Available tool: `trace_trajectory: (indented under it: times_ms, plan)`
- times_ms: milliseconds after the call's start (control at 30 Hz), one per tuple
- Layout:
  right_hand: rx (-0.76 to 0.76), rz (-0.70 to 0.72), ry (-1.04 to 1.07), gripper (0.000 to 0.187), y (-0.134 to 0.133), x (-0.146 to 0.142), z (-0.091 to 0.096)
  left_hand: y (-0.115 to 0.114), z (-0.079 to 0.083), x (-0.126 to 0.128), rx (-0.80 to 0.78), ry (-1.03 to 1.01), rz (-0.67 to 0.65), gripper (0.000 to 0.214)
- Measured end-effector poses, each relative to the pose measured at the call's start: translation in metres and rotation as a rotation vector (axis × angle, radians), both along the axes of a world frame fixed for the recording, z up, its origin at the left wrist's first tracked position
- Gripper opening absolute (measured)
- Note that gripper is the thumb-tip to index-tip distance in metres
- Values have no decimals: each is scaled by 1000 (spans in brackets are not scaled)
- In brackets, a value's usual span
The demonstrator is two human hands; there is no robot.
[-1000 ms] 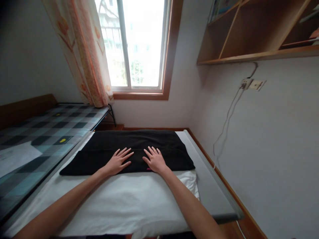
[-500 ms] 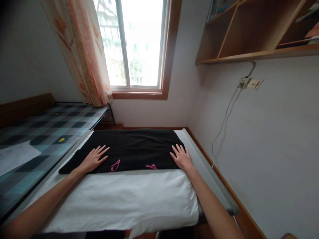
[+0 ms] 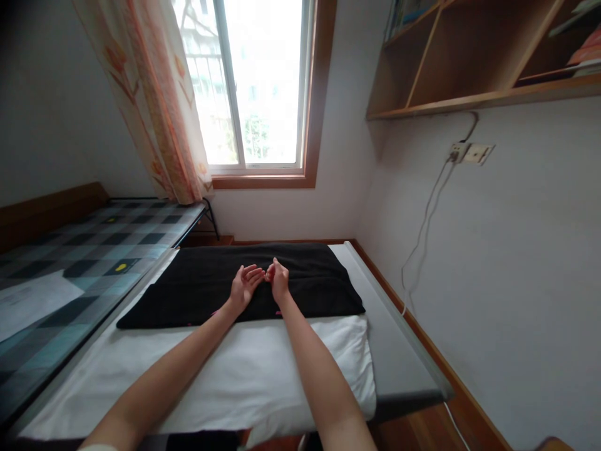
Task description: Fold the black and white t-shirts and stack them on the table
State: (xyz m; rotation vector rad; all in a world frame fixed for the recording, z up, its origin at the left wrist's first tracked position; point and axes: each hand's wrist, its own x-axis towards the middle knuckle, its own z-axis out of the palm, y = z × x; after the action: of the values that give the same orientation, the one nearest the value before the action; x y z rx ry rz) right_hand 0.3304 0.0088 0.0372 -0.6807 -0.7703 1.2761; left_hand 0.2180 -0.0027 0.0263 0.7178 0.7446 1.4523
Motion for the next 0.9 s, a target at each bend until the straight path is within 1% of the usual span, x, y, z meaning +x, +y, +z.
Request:
trace_trajectory:
  times_ms: [67,100,167,233,300,367,467,533,600,667,733,833,900]
  plan:
    - [-34,76,163,49,0,16,-3,4,-1,-13,-109,-112,-25,34]
    - [-40,104,212,51,-1,27,-4,5,-2,-22,-125,-140,-28,34]
    - [-40,123,260,53,-2,51,-4,7,-2,-42,-108,-174,-70,35]
    - [-27,96,266,53,-3,73,-4,8,0,-65,-76,-206,-144,41]
    - [-16,66,253,53,-3,96,-3,9,2,-92,-56,-237,-182,45]
    - [-14,45,239,52,-4,120,-3,10,6,-125,-51,-261,-138,46]
    - [-8,3,224,53,-7,161,-4,10,11,-180,-55,-274,-37,45]
    - [9,-74,217,54,-10,189,-6,9,13,-214,-58,-275,21,44]
    - [23,-165,196,57,-14,211,-8,8,14,-238,-52,-276,75,43]
    - [28,-230,177,59,-17,225,-9,8,13,-252,-53,-272,115,43]
    - [28,-253,166,59,-20,230,-10,8,12,-257,-61,-264,133,43]
    - [39,-262,131,60,-21,231,-11,9,12,-256,-70,-256,146,42]
    - [53,-274,114,61,-19,228,-10,10,15,-248,-76,-250,161,43]
